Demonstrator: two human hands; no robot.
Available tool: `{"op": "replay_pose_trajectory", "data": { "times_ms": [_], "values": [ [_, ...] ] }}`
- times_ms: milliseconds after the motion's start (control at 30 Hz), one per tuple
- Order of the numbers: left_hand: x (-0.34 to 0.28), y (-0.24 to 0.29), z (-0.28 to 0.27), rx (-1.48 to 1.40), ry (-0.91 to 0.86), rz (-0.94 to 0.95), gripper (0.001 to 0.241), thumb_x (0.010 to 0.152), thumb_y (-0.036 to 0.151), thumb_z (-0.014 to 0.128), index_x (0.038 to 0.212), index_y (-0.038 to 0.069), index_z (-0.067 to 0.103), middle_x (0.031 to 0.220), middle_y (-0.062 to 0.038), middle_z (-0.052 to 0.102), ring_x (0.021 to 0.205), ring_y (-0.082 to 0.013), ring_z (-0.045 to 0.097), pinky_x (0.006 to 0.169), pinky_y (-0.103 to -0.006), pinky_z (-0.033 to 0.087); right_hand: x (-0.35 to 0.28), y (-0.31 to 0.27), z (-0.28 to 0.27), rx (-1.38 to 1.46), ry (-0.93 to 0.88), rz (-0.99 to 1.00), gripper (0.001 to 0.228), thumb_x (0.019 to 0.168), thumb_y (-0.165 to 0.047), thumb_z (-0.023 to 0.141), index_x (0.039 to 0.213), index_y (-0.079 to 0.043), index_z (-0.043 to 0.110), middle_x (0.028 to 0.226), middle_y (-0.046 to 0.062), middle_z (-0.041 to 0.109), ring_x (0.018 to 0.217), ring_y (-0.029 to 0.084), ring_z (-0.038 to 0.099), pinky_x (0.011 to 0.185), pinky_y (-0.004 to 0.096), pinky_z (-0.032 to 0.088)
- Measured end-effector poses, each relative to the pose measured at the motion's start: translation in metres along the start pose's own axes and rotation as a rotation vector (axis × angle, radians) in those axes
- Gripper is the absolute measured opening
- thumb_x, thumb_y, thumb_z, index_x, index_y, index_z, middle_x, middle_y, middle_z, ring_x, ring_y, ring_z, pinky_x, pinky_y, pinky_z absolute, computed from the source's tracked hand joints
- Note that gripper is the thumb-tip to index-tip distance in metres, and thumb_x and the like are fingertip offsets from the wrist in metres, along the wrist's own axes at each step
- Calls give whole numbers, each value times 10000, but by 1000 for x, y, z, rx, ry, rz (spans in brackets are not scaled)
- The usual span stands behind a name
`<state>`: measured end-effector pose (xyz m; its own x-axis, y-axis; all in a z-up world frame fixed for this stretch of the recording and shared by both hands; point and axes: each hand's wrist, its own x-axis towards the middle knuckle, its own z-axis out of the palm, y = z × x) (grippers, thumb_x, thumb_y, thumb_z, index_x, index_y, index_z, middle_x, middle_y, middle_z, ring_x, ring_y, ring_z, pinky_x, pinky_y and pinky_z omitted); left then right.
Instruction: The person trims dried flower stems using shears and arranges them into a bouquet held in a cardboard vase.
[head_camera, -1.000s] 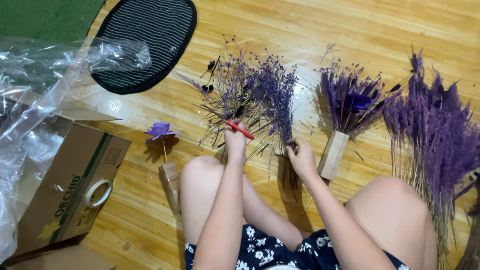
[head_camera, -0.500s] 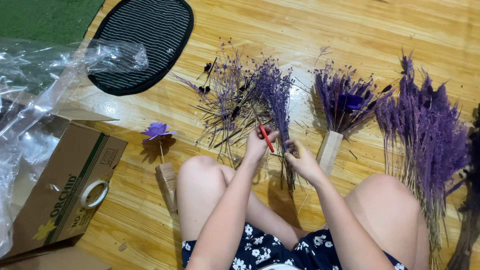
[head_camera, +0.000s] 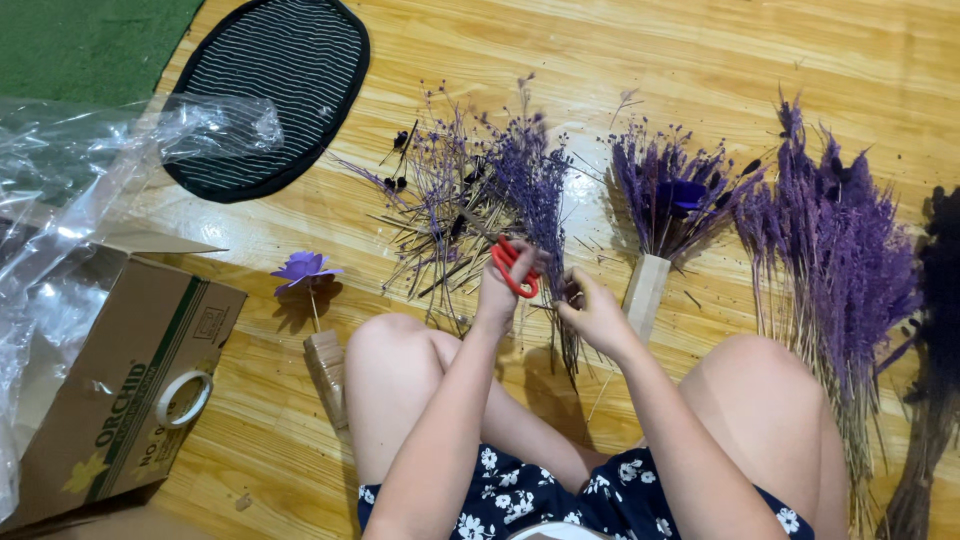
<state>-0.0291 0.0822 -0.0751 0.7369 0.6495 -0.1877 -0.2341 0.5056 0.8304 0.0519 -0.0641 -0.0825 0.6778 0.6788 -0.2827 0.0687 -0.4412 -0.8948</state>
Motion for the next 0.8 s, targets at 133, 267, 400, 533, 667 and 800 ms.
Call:
{"op": "replay_pose_trajectory", "data": {
  "times_ms": [133,267,400,533,667,800],
  "values": [
    [-2,10,2,38,60,14,312,850,206,894,1020,115,649,890,-99,757,740,-139,715,746,-247,576,-2,-5,0,58,-2,0,282,858,-6,681,1129,-44,614,901,201,664,568,252,677,486,345,585],
    [-4,-1,-2,85,-16,132,317,798,20,901,972,61,639,909,-112,749,875,-193,734,858,-325,584,-4,-14,-2,-67,-23,-20,299,827,-69,763,1107,-95,660,901,171,730,703,257,717,589,375,599],
    [-1,-5,-6,111,0,125,311,795,22,905,954,57,640,879,-73,721,859,-160,709,827,-304,593,-17,-41,-7,-17,-3,-23,450,855,-100,808,1276,-82,650,1106,247,737,995,369,713,819,484,590],
    [-1,-17,-9,162,-25,72,331,756,28,924,953,68,661,859,-66,721,823,-151,712,797,-290,600,-16,-55,-10,260,51,-22,547,949,-183,743,1444,-77,536,1261,225,676,1098,332,630,876,410,548],
    [-1,-20,-4,166,-92,33,329,767,3,905,968,57,650,848,-61,730,849,-156,740,834,-290,610,0,-25,-10,594,173,-170,302,947,-54,731,1241,-33,669,1064,95,704,870,169,685,756,273,593],
    [5,-28,-8,162,-79,40,301,805,20,885,969,50,634,874,-69,733,876,-157,739,849,-291,607,17,13,-8,738,201,-201,156,946,15,708,1099,2,683,959,102,685,755,170,691,704,277,604]
  ]
}}
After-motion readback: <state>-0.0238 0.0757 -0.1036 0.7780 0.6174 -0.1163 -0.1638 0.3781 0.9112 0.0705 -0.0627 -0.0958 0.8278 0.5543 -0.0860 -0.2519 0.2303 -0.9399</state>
